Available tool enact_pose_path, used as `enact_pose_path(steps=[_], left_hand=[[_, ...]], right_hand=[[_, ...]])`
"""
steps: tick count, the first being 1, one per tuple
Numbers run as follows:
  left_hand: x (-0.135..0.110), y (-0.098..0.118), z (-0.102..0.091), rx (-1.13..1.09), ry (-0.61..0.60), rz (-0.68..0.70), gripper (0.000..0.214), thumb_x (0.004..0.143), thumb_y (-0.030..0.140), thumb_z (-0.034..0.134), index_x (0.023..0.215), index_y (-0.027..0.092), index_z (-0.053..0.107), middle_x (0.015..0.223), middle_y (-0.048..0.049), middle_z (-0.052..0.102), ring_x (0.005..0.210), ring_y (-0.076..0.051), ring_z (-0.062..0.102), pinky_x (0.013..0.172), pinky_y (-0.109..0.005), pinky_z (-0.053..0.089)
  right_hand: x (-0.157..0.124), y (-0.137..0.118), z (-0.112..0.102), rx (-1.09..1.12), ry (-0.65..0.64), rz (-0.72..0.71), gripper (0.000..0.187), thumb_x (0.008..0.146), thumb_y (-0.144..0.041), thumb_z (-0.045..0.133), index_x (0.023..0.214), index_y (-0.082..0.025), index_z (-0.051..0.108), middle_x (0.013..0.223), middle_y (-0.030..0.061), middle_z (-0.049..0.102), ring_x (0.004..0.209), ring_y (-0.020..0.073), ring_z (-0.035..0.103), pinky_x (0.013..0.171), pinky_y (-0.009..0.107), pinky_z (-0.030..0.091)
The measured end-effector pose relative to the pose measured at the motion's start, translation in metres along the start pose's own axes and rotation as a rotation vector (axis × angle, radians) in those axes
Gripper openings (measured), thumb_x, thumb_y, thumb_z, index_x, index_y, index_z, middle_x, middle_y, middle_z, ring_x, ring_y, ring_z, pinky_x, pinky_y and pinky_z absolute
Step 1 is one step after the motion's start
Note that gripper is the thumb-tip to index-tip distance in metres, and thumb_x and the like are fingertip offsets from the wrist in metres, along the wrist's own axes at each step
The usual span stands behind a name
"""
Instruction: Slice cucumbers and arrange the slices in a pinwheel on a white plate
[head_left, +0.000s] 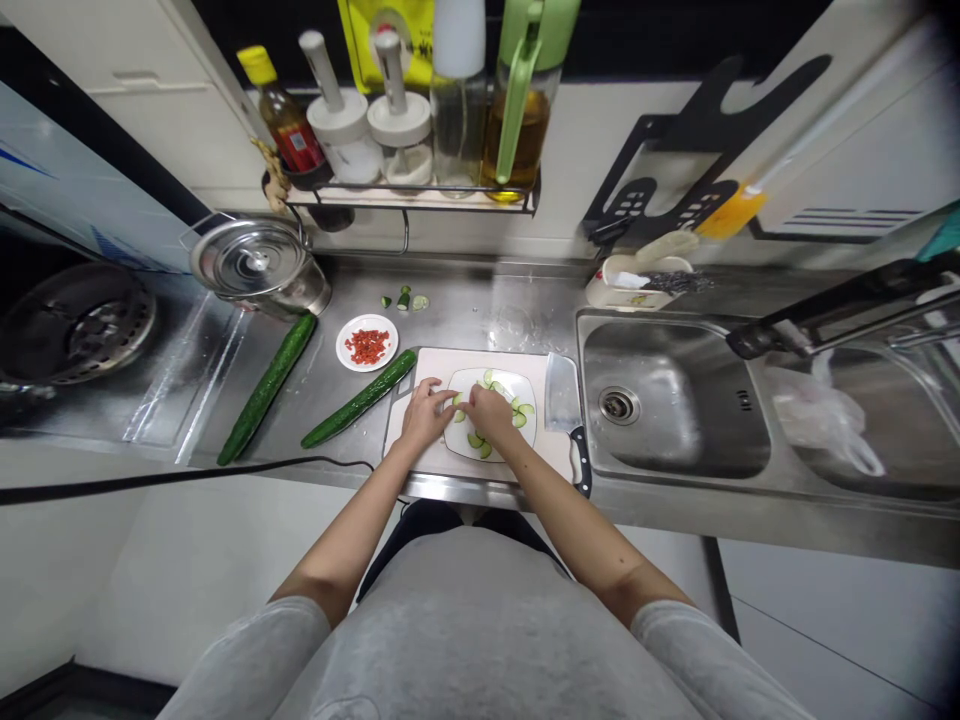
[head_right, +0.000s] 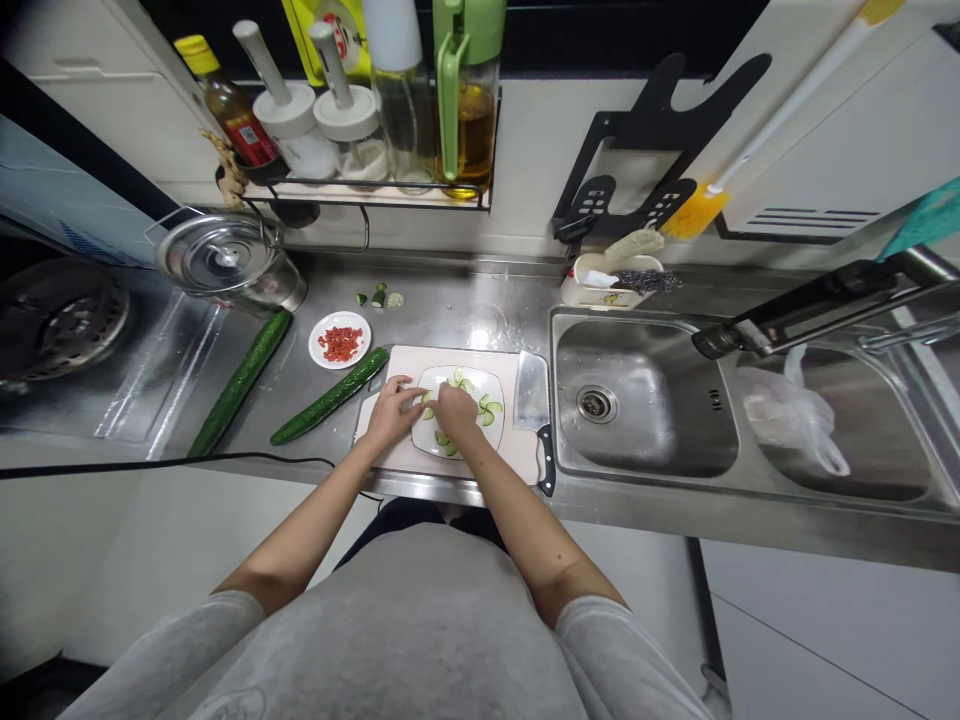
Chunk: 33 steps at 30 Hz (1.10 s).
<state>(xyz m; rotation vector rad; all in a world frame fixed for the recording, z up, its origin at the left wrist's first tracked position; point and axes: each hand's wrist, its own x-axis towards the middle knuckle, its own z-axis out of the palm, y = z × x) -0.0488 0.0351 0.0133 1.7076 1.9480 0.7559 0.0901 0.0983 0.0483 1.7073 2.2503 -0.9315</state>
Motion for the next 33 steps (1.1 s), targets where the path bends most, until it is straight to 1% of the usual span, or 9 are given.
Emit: enact_pose_path(steps=[4, 7, 10, 14, 17, 20, 26, 29, 33], left_hand=[[-0.005, -0.003, -0.016, -0.050, 0.115, -0.079, 0.028, 0.079, 0.031, 0.062, 0.104, 0.023, 0.069, 0.111, -0.0075, 0.053, 0.095, -0.019, 0.055, 0.089, -0.033, 0.046], [-0.017, -0.014, -0.035, -0.030, 0.173, -0.239, 0.028, 0.081, 0.032, 0.057, 0.105, 0.021, 0.067, 0.099, -0.0064, 0.057, 0.078, -0.015, 0.056, 0.080, -0.031, 0.047], [-0.035, -0.027, -0.050, 0.053, 0.146, -0.361, 0.027, 0.082, 0.034, 0.054, 0.102, 0.021, 0.067, 0.089, -0.0046, 0.058, 0.074, -0.015, 0.056, 0.077, -0.030, 0.046], [-0.058, -0.034, -0.056, 0.140, 0.015, -0.437, 0.029, 0.079, 0.040, 0.058, 0.099, 0.021, 0.065, 0.085, -0.0036, 0.060, 0.076, -0.017, 0.056, 0.074, -0.029, 0.043], [-0.068, -0.032, -0.052, 0.184, -0.036, -0.450, 0.035, 0.074, 0.046, 0.063, 0.100, 0.022, 0.063, 0.087, -0.0041, 0.059, 0.080, -0.019, 0.057, 0.073, -0.029, 0.042], [-0.071, -0.027, -0.046, 0.189, -0.032, -0.435, 0.035, 0.072, 0.046, 0.065, 0.098, 0.023, 0.062, 0.094, -0.0063, 0.058, 0.087, -0.022, 0.057, 0.074, -0.031, 0.042], [-0.066, -0.023, -0.039, 0.151, -0.002, -0.436, 0.017, 0.072, 0.031, 0.065, 0.086, 0.022, 0.060, 0.092, -0.0055, 0.058, 0.084, -0.020, 0.056, 0.074, -0.030, 0.041], [-0.064, -0.025, -0.037, 0.039, -0.003, -0.464, 0.012, 0.073, 0.027, 0.063, 0.082, 0.022, 0.058, 0.078, -0.0006, 0.058, 0.072, -0.015, 0.054, 0.069, -0.027, 0.040], [-0.061, -0.026, -0.038, -0.277, 0.036, -0.485, 0.020, 0.070, 0.031, 0.065, 0.084, 0.019, 0.057, 0.067, 0.0043, 0.053, 0.060, -0.009, 0.046, 0.064, -0.022, 0.037]], right_hand=[[-0.004, 0.010, -0.011, 0.102, 0.107, 0.000, 0.020, 0.089, -0.039, 0.051, 0.085, -0.020, 0.057, 0.076, 0.0040, 0.063, 0.069, 0.0167, 0.054, 0.056, 0.025, 0.032], [-0.013, 0.030, -0.026, 0.210, 0.230, -0.008, 0.024, 0.088, -0.042, 0.047, 0.081, -0.021, 0.057, 0.069, 0.0014, 0.060, 0.065, 0.0158, 0.052, 0.055, 0.024, 0.029], [-0.026, 0.055, -0.039, 0.289, 0.330, -0.026, 0.028, 0.086, -0.045, 0.045, 0.078, -0.021, 0.057, 0.060, -0.0008, 0.056, 0.059, 0.0150, 0.050, 0.055, 0.024, 0.029], [-0.046, 0.083, -0.044, 0.355, 0.420, -0.037, 0.029, 0.082, -0.046, 0.047, 0.076, -0.020, 0.058, 0.057, -0.0015, 0.054, 0.055, 0.0140, 0.047, 0.055, 0.024, 0.030], [-0.060, 0.092, -0.041, 0.379, 0.424, -0.033, 0.031, 0.082, -0.048, 0.047, 0.076, -0.020, 0.058, 0.057, -0.0015, 0.054, 0.054, 0.0137, 0.047, 0.055, 0.024, 0.031], [-0.070, 0.093, -0.036, 0.373, 0.398, -0.044, 0.032, 0.083, -0.049, 0.046, 0.077, -0.020, 0.059, 0.056, -0.0015, 0.053, 0.054, 0.0142, 0.048, 0.055, 0.025, 0.032], [-0.074, 0.088, -0.026, 0.339, 0.359, -0.056, 0.031, 0.084, -0.048, 0.046, 0.078, -0.021, 0.060, 0.054, -0.0024, 0.051, 0.053, 0.0142, 0.048, 0.053, 0.024, 0.032], [-0.076, 0.084, -0.024, 0.336, 0.346, -0.083, 0.029, 0.084, -0.046, 0.047, 0.077, -0.021, 0.060, 0.054, -0.0030, 0.050, 0.052, 0.0133, 0.047, 0.053, 0.024, 0.031], [-0.081, 0.071, -0.025, 0.361, 0.316, -0.140, 0.028, 0.085, -0.044, 0.046, 0.077, -0.021, 0.059, 0.053, -0.0038, 0.050, 0.052, 0.0128, 0.046, 0.053, 0.024, 0.031]])
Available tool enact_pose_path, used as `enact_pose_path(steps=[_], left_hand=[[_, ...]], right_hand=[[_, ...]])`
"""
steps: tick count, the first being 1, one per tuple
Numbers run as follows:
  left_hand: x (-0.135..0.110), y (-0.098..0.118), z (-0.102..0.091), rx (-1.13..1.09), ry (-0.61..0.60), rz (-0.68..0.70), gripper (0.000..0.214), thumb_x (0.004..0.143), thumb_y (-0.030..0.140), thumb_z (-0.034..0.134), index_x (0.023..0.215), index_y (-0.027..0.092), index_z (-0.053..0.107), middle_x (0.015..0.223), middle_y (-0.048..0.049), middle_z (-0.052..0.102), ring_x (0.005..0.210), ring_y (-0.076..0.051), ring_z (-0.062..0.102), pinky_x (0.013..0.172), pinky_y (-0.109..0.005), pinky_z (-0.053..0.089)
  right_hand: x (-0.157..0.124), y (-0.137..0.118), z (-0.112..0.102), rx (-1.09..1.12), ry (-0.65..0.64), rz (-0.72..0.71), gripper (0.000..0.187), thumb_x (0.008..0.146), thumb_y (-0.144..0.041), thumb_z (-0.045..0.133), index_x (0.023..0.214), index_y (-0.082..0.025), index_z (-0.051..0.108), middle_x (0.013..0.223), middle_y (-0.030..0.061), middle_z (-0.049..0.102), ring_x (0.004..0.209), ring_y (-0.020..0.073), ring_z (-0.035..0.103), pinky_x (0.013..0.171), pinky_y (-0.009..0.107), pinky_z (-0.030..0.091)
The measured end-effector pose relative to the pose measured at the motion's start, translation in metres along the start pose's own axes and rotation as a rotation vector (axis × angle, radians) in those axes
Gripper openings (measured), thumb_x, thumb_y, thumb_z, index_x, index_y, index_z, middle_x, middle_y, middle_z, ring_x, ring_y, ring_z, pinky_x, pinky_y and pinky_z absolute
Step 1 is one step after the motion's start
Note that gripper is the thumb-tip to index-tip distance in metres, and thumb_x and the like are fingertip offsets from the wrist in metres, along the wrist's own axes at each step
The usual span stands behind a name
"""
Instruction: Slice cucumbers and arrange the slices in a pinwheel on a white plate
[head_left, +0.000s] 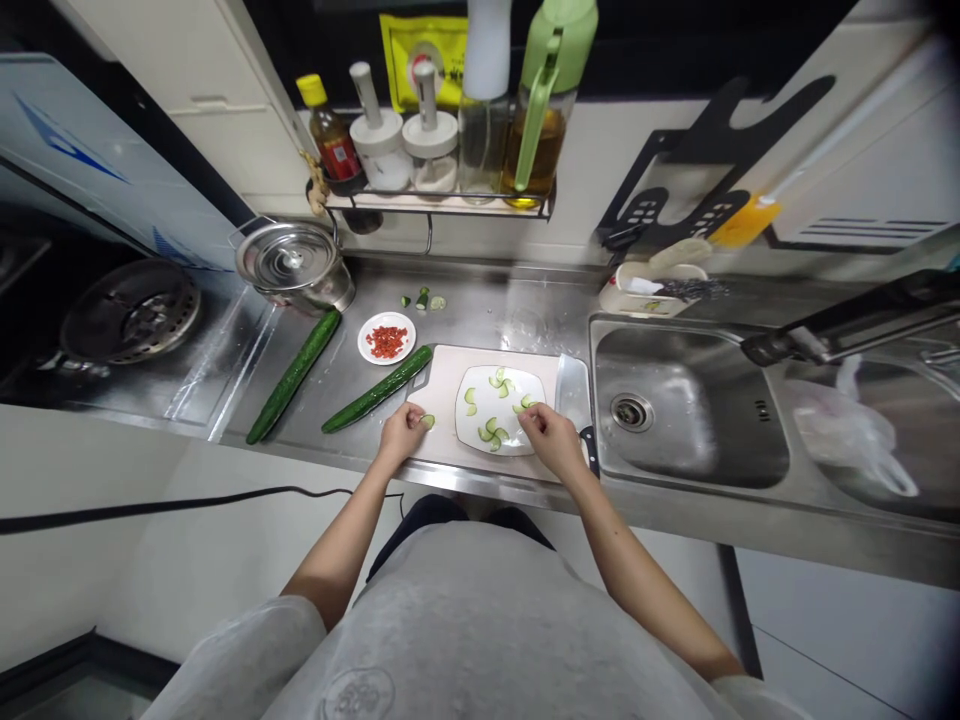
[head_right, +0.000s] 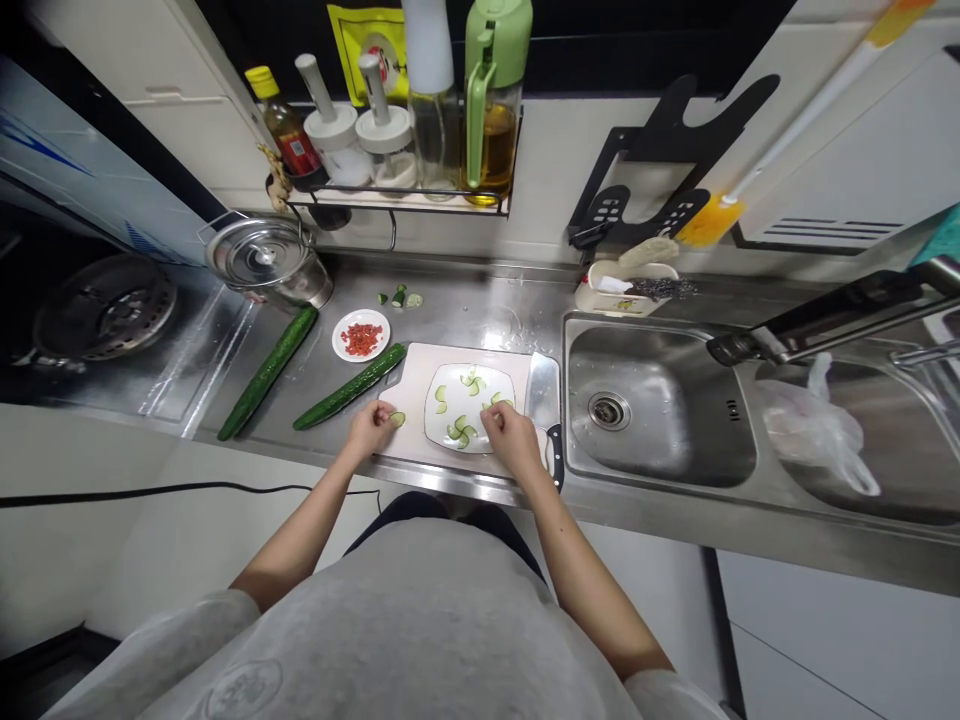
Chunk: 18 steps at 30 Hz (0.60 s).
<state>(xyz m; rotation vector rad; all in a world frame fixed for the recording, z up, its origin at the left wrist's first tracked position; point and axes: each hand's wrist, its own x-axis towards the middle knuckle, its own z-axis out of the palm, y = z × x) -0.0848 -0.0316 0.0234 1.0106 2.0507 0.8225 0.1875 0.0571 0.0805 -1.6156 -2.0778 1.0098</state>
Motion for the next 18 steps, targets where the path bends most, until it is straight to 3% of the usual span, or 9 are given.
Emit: enact_pose_path(steps=[5, 9, 11, 15, 18], left_hand=[[-0.002, 0.023, -0.012, -0.394, -0.190, 0.072, 0.033, 0.063, 0.031, 0.073, 0.087, 0.017, 0.054, 0.068, 0.0050, 0.052, 0.058, -0.006, 0.044, 0.062, -0.019, 0.036], [-0.010, 0.055, -0.021, -0.524, -0.373, 0.111, 0.039, 0.065, 0.030, 0.075, 0.094, 0.018, 0.053, 0.072, 0.0037, 0.056, 0.061, -0.006, 0.049, 0.064, -0.020, 0.038], [-0.014, 0.068, -0.022, -0.560, -0.425, 0.120, 0.041, 0.064, 0.030, 0.076, 0.095, 0.018, 0.052, 0.073, 0.0038, 0.057, 0.064, -0.006, 0.051, 0.066, -0.020, 0.039], [-0.019, 0.082, -0.018, -0.597, -0.405, 0.075, 0.046, 0.060, 0.033, 0.080, 0.094, 0.019, 0.053, 0.071, 0.0039, 0.058, 0.065, -0.007, 0.053, 0.065, -0.020, 0.040], [-0.020, 0.083, -0.015, -0.639, -0.343, -0.101, 0.045, 0.063, 0.040, 0.077, 0.096, 0.019, 0.054, 0.071, 0.0029, 0.060, 0.058, -0.006, 0.050, 0.053, -0.016, 0.034]], right_hand=[[0.001, -0.031, 0.009, 0.072, -0.130, -0.099, 0.024, 0.086, -0.039, 0.048, 0.089, -0.020, 0.063, 0.063, -0.0021, 0.056, 0.059, 0.0134, 0.051, 0.057, 0.024, 0.036], [0.008, -0.055, 0.025, 0.143, -0.196, -0.315, 0.025, 0.088, -0.033, 0.050, 0.106, -0.021, 0.063, 0.093, 0.0045, 0.063, 0.084, 0.0159, 0.056, 0.076, 0.028, 0.042], [0.012, -0.063, 0.033, 0.171, -0.222, -0.407, 0.022, 0.088, -0.033, 0.052, 0.103, -0.021, 0.064, 0.097, 0.0048, 0.063, 0.090, 0.0165, 0.055, 0.083, 0.030, 0.040], [0.015, -0.070, 0.039, 0.211, -0.252, -0.396, 0.016, 0.088, -0.031, 0.053, 0.084, -0.021, 0.064, 0.086, 0.0024, 0.064, 0.084, 0.0153, 0.055, 0.080, 0.029, 0.041], [0.015, -0.070, 0.037, 0.256, -0.195, -0.330, 0.016, 0.088, -0.032, 0.053, 0.084, -0.021, 0.064, 0.084, 0.0025, 0.064, 0.082, 0.0155, 0.055, 0.075, 0.028, 0.042]])
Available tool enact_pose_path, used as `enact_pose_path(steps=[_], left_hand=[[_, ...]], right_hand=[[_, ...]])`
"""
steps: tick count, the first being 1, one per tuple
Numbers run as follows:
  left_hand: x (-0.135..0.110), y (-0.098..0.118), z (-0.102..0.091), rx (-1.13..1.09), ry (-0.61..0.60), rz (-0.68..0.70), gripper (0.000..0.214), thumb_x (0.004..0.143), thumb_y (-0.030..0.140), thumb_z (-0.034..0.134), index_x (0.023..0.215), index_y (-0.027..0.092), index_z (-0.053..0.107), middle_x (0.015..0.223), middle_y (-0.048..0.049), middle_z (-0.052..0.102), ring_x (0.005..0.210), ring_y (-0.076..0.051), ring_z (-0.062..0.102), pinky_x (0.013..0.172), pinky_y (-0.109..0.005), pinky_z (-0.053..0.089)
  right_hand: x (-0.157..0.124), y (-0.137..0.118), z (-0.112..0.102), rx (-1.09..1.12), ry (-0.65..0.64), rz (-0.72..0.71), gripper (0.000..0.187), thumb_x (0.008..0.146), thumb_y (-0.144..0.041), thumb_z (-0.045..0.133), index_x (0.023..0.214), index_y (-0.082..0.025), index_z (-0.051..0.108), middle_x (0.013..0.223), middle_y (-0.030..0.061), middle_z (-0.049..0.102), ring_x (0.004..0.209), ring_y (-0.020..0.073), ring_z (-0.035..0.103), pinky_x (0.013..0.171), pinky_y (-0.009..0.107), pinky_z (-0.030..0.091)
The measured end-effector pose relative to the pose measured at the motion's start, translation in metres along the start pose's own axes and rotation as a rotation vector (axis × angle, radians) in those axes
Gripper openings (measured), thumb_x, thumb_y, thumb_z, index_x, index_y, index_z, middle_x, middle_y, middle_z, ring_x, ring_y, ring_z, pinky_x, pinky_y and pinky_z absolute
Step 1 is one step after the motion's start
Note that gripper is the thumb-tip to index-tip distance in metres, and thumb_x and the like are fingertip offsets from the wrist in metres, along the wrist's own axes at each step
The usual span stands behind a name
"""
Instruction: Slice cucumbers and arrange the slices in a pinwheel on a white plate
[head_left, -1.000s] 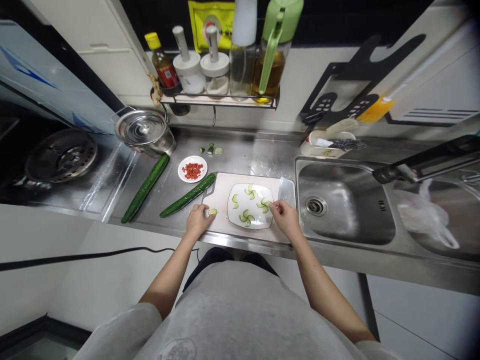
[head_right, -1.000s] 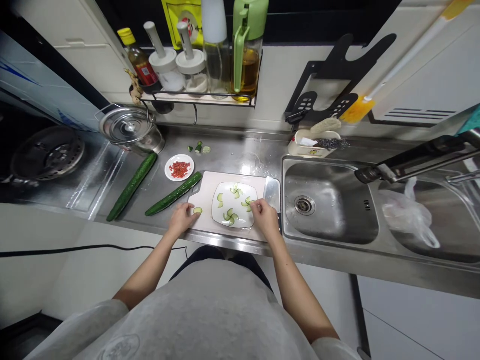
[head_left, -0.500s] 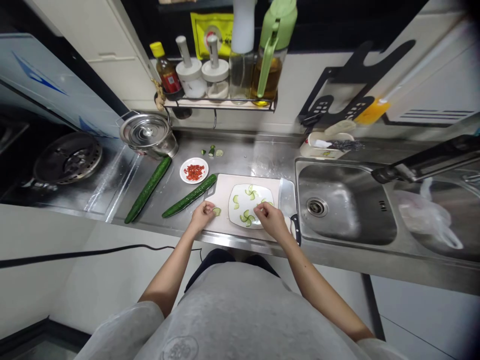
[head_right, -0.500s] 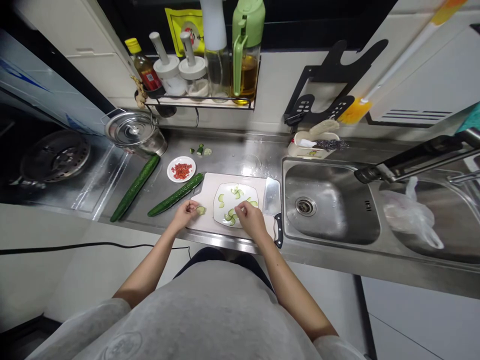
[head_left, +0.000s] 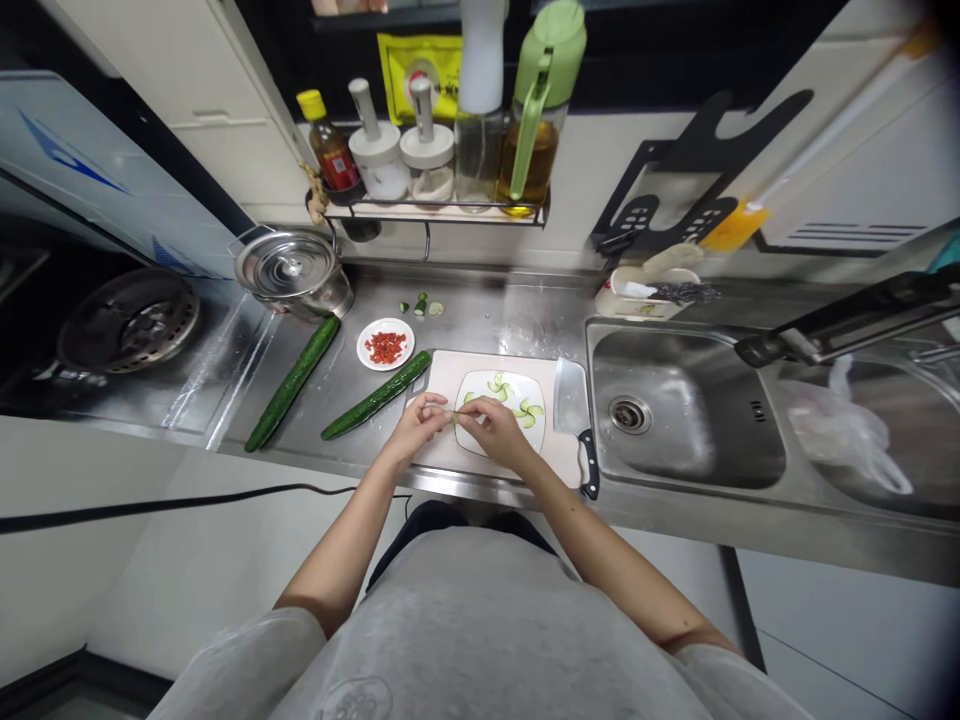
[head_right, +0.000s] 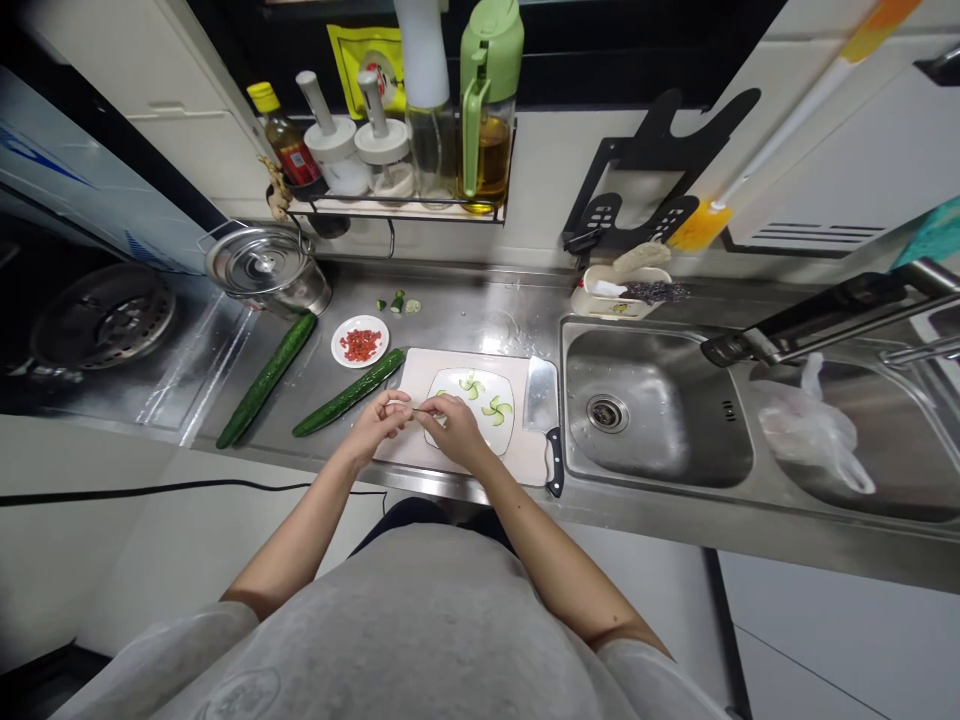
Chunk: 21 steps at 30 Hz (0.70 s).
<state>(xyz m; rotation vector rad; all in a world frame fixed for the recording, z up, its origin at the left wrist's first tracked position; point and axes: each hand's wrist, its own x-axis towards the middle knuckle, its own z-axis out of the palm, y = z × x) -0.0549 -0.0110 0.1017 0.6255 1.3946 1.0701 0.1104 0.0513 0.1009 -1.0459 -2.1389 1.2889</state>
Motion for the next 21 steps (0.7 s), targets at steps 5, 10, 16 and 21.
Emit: enact_pose_path(steps=[5, 10, 16, 21], left_hand=[[0.001, -0.002, 0.005, -0.289, -0.105, -0.285, 0.039, 0.072, 0.046, 0.069, 0.098, 0.020, 0.057, 0.072, 0.0000, 0.061, 0.056, -0.007, 0.053, 0.045, -0.014, 0.030], [0.006, -0.002, 0.011, -0.379, -0.104, -0.291, 0.044, 0.065, 0.029, 0.077, 0.103, 0.021, 0.058, 0.080, -0.0017, 0.065, 0.064, -0.008, 0.059, 0.051, -0.016, 0.038], [0.010, -0.002, 0.013, -0.390, -0.118, -0.233, 0.051, 0.063, 0.021, 0.079, 0.110, 0.022, 0.062, 0.078, 0.0012, 0.065, 0.060, -0.005, 0.055, 0.055, -0.016, 0.039], [0.011, -0.003, 0.015, -0.385, -0.145, -0.228, 0.048, 0.064, 0.021, 0.078, 0.110, 0.021, 0.067, 0.076, 0.0006, 0.064, 0.060, -0.004, 0.053, 0.056, -0.015, 0.039]], right_hand=[[-0.003, 0.002, -0.007, 0.037, 0.049, -0.012, 0.017, 0.087, -0.033, 0.054, 0.087, -0.021, 0.066, 0.085, 0.0036, 0.065, 0.083, 0.0166, 0.055, 0.073, 0.029, 0.043], [-0.003, 0.005, -0.012, 0.006, 0.035, -0.017, 0.016, 0.087, -0.033, 0.054, 0.086, -0.022, 0.067, 0.088, 0.0042, 0.065, 0.087, 0.0175, 0.055, 0.074, 0.030, 0.044], [-0.001, 0.010, -0.015, 0.031, 0.067, 0.009, 0.018, 0.086, -0.035, 0.053, 0.081, -0.020, 0.063, 0.084, 0.0043, 0.063, 0.085, 0.0169, 0.055, 0.066, 0.028, 0.045], [0.000, 0.008, -0.018, 0.096, 0.024, -0.015, 0.020, 0.086, -0.038, 0.052, 0.079, -0.020, 0.060, 0.083, 0.0036, 0.062, 0.080, 0.0150, 0.055, 0.064, 0.025, 0.044]])
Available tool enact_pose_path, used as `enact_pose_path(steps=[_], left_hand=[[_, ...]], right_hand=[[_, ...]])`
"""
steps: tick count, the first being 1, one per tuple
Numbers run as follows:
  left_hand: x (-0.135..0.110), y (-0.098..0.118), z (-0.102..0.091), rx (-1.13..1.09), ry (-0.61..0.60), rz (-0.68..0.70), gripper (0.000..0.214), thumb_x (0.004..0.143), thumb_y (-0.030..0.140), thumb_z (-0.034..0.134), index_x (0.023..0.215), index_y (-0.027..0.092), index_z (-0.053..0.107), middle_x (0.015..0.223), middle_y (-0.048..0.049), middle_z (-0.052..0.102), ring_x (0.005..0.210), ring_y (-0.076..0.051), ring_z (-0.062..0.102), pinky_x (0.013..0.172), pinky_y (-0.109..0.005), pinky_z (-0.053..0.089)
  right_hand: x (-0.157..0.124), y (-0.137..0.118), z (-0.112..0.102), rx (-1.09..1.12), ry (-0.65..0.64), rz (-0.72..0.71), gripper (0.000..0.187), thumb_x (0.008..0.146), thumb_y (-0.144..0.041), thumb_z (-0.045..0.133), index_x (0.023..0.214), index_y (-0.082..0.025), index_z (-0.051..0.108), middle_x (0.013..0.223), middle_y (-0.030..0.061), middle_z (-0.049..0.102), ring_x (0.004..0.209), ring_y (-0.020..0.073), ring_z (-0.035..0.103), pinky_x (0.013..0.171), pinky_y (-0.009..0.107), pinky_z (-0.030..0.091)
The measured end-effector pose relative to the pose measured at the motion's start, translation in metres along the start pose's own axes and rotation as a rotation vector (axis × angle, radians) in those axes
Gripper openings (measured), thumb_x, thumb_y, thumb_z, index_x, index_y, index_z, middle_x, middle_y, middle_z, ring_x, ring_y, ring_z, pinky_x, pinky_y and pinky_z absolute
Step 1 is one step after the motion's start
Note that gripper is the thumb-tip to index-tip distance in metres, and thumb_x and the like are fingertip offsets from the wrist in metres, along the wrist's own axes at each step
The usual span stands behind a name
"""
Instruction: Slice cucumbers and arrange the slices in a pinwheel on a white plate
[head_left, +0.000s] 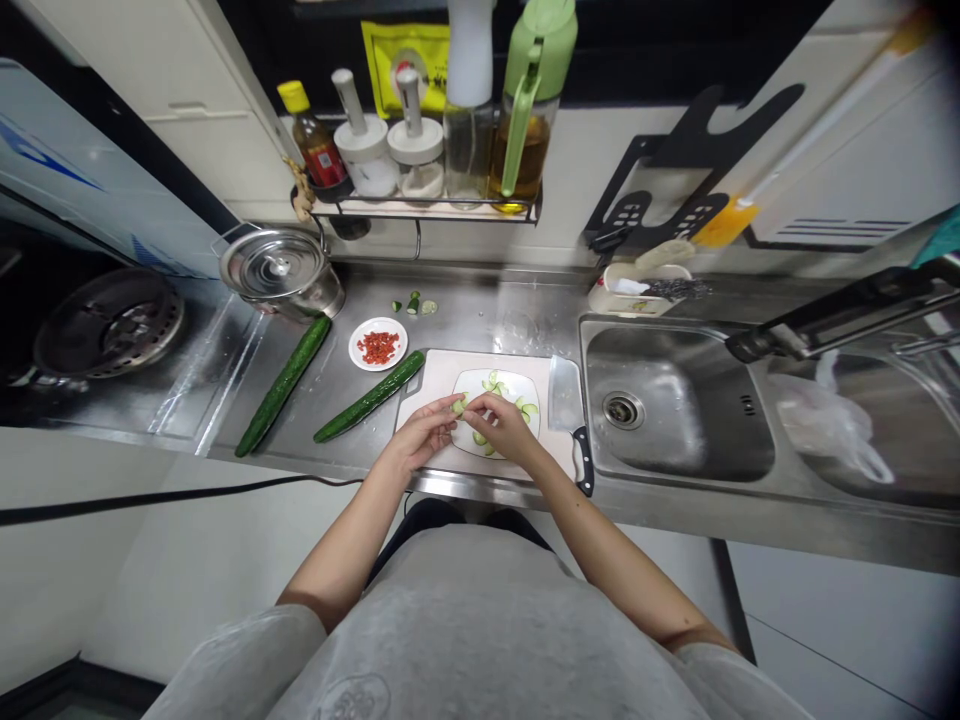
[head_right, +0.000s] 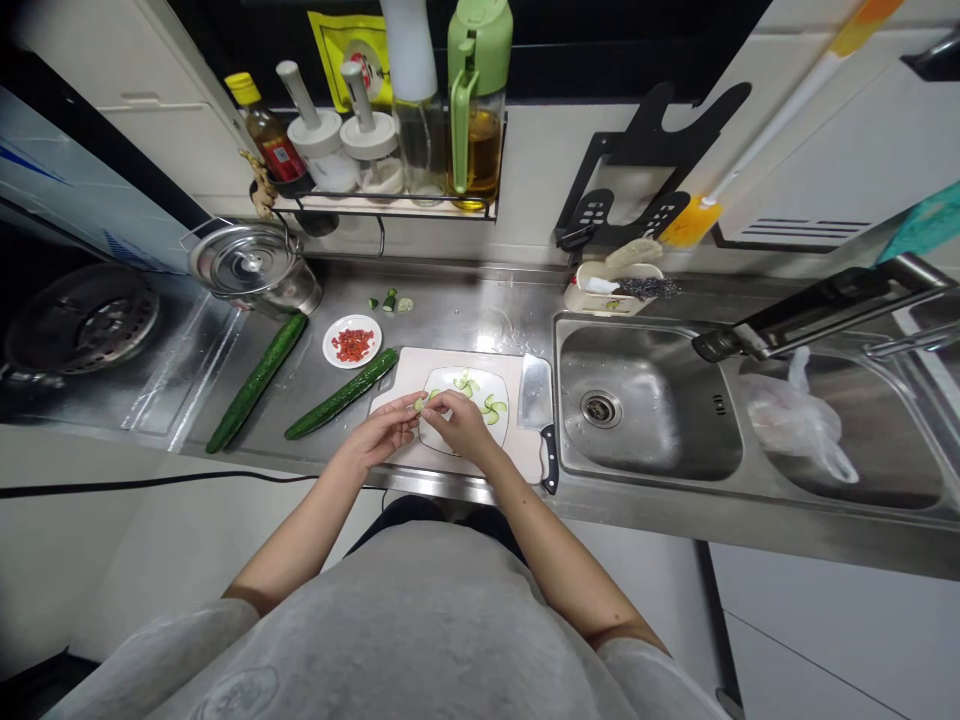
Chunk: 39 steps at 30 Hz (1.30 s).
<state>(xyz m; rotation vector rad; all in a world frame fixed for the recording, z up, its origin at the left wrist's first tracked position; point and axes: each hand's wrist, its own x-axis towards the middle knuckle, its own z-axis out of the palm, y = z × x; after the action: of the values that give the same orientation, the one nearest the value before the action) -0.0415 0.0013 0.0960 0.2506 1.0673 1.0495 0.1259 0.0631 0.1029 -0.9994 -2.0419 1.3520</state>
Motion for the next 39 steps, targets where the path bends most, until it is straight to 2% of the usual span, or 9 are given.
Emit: enact_pose_path(steps=[7, 12, 17, 22, 26, 30, 34, 39], left_hand=[[-0.004, 0.004, 0.006, 0.046, 0.018, 0.077, 0.050, 0.060, 0.022, 0.079, 0.109, 0.019, 0.067, 0.075, 0.0012, 0.063, 0.059, -0.003, 0.050, 0.057, -0.015, 0.039], [-0.004, 0.004, 0.010, 0.178, 0.078, 0.185, 0.050, 0.057, 0.023, 0.080, 0.104, 0.017, 0.064, 0.074, 0.0030, 0.062, 0.057, -0.003, 0.048, 0.052, -0.015, 0.033], [0.001, -0.005, 0.010, 0.305, 0.104, 0.336, 0.041, 0.057, 0.028, 0.078, 0.092, 0.017, 0.060, 0.070, 0.0036, 0.060, 0.058, -0.005, 0.049, 0.054, -0.017, 0.034], [0.007, -0.020, 0.002, 0.377, 0.137, 0.387, 0.035, 0.057, 0.024, 0.076, 0.084, 0.017, 0.056, 0.069, 0.0050, 0.057, 0.058, -0.004, 0.048, 0.058, -0.018, 0.036], [0.018, -0.033, -0.009, 0.491, 0.183, 0.397, 0.027, 0.058, 0.023, 0.073, 0.078, 0.017, 0.054, 0.065, 0.0061, 0.053, 0.054, -0.004, 0.045, 0.055, -0.017, 0.034], [0.035, -0.039, -0.017, 0.647, 0.289, 0.420, 0.020, 0.062, 0.025, 0.068, 0.075, 0.018, 0.056, 0.064, 0.0057, 0.052, 0.057, -0.006, 0.047, 0.058, -0.019, 0.036], [0.049, -0.036, -0.021, 0.858, 0.390, 0.401, 0.017, 0.065, 0.028, 0.068, 0.077, 0.019, 0.059, 0.063, 0.0057, 0.054, 0.058, -0.007, 0.049, 0.059, -0.019, 0.037], [0.056, -0.029, -0.019, 1.102, 0.474, 0.358, 0.012, 0.068, 0.028, 0.067, 0.075, 0.020, 0.062, 0.065, 0.0045, 0.059, 0.060, -0.009, 0.052, 0.059, -0.020, 0.035]], right_hand=[[0.002, -0.001, -0.001, 0.039, -0.051, 0.048, 0.022, 0.086, -0.037, 0.049, 0.075, -0.020, 0.058, 0.077, 0.0013, 0.062, 0.071, 0.0128, 0.054, 0.063, 0.024, 0.043], [0.002, 0.004, 0.000, 0.129, -0.081, 0.141, 0.022, 0.083, -0.037, 0.051, 0.073, -0.019, 0.058, 0.070, -0.0012, 0.061, 0.061, 0.0105, 0.051, 0.059, 0.023, 0.043], [0.003, 0.014, -0.001, 0.187, -0.111, 0.216, 0.023, 0.078, -0.038, 0.056, 0.069, -0.017, 0.060, 0.065, -0.0014, 0.060, 0.059, 0.0094, 0.051, 0.057, 0.022, 0.042], [-0.001, 0.027, 0.002, 0.262, -0.163, 0.373, 0.029, 0.073, -0.045, 0.062, 0.069, -0.017, 0.058, 0.057, -0.0023, 0.057, 0.052, 0.0095, 0.051, 0.049, 0.021, 0.040], [0.001, 0.040, 0.003, 0.130, -0.177, 0.447, 0.031, 0.069, -0.048, 0.066, 0.069, -0.018, 0.057, 0.058, -0.0027, 0.058, 0.051, 0.0098, 0.051, 0.048, 0.020, 0.039], [0.016, 0.048, 0.004, -0.105, -0.168, 0.412, 0.028, 0.072, -0.045, 0.064, 0.069, -0.017, 0.059, 0.060, -0.0030, 0.059, 0.056, 0.0092, 0.051, 0.052, 0.019, 0.037], [0.035, 0.052, 0.004, -0.255, -0.160, 0.383, 0.020, 0.075, -0.036, 0.061, 0.071, -0.016, 0.060, 0.068, -0.0011, 0.062, 0.062, 0.0096, 0.052, 0.055, 0.019, 0.036], [0.048, 0.058, 0.006, -0.337, -0.163, 0.391, 0.017, 0.077, -0.032, 0.058, 0.072, -0.016, 0.061, 0.073, 0.0000, 0.063, 0.067, 0.0105, 0.053, 0.057, 0.019, 0.036]])
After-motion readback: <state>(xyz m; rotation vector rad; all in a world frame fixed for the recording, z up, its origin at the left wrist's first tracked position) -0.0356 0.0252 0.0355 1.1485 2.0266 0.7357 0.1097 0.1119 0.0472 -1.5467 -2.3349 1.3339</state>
